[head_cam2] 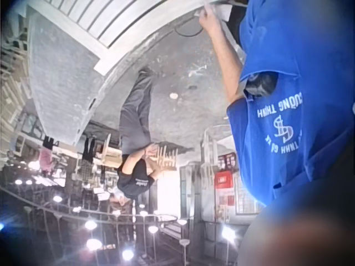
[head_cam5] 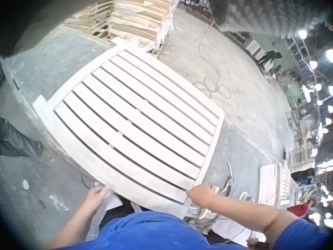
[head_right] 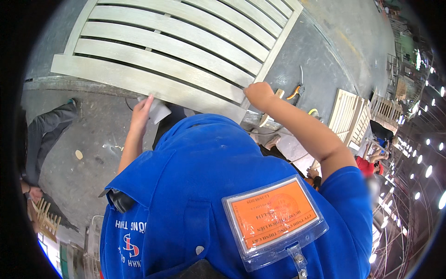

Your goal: The person cleans a white slatted wooden panel using a brush and a cloth, then stacks it with other panels. The person repeats the cleaning process on another panel, flipping it over to clean both sides.

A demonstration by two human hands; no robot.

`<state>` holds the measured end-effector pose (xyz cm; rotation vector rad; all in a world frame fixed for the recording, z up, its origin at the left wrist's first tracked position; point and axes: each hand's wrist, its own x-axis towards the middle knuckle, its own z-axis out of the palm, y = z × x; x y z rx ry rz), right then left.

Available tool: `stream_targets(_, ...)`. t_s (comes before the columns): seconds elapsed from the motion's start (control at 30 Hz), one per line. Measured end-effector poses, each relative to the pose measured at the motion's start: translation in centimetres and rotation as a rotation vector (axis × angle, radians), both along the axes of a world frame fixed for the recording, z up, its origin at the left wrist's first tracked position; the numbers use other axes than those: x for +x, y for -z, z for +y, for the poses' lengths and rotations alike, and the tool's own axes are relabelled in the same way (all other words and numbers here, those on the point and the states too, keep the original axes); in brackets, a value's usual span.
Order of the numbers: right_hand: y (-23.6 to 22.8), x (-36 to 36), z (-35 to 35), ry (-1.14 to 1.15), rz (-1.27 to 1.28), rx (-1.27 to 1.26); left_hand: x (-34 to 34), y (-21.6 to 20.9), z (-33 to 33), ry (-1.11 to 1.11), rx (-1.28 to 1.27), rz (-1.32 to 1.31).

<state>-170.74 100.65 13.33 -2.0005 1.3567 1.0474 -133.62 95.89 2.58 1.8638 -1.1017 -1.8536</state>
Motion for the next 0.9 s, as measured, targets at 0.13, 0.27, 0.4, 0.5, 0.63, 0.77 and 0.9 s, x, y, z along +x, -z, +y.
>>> stream_targets(0.13,0.0,0.1,0.0,0.056,0.076,0.018,-3.3,1.2,-0.3,-0.155,0.081,0.095)
stream_targets(0.27,-0.3,0.6,-0.1,-0.005,0.122,0.040,-3.6,1.0,-0.3,-0.213,0.045,0.133)
stream_targets(0.4,-0.5,1.1,0.1,0.015,0.060,-0.054,-3.1,1.0,-0.6,-0.172,0.102,0.099)
stream_targets(0.5,-0.6,0.9,0.2,0.078,0.181,0.021,-2.9,1.1,-0.8,-0.147,0.084,0.107)
stream_targets(0.63,-0.2,0.7,0.2,0.133,0.148,0.014,-3.0,1.2,-0.7,-0.164,0.061,0.133)
stream_targets(0.77,-0.9,0.3,-0.2,0.231,0.086,-0.021,-2.8,1.4,-0.7,-0.155,0.051,0.135)
stream_targets(0.9,-4.1,-1.7,-1.2,0.288,0.062,0.013,-2.6,1.6,-0.9,-0.103,0.147,0.115)
